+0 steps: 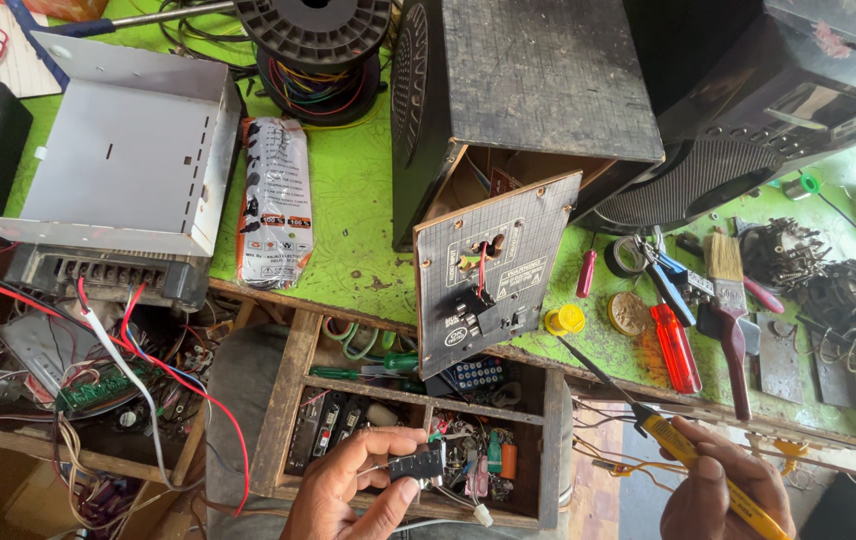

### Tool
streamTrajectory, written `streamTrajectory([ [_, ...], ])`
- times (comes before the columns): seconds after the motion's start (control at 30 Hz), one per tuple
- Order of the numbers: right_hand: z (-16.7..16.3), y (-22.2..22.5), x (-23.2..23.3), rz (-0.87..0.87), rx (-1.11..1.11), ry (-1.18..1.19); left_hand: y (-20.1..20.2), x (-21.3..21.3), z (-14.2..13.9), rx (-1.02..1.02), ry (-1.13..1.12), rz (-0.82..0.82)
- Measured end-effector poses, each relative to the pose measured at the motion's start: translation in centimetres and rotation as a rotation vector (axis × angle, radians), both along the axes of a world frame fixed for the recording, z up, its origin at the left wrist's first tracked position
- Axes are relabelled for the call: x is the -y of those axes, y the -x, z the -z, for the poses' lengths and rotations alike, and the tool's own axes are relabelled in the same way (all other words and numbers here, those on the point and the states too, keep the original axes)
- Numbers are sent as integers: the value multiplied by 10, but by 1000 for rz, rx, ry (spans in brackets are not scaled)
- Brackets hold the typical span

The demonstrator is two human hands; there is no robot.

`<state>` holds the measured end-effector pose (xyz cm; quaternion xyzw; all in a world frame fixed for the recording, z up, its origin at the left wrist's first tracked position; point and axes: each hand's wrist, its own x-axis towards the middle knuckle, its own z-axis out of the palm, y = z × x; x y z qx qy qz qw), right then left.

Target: The person opens a black speaker cabinet, removes a small black component, and uses a soldering iron to work on its terminals. The person then uses pliers to strip a wire and continues soldering the component. The task involves handling a speaker, a circuit board, a small component, wires, a soldering iron, and pliers.

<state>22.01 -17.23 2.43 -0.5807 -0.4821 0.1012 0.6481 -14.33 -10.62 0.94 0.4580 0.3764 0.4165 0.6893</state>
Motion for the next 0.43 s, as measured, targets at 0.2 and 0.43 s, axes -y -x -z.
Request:
streamTrajectory([
  [0.2,-2,-3,4,-17,-67,17,1,0,2,15,-11,8],
  [0.43,4,-8,2,-1,-16,35,2,1,13,51,-25,24],
])
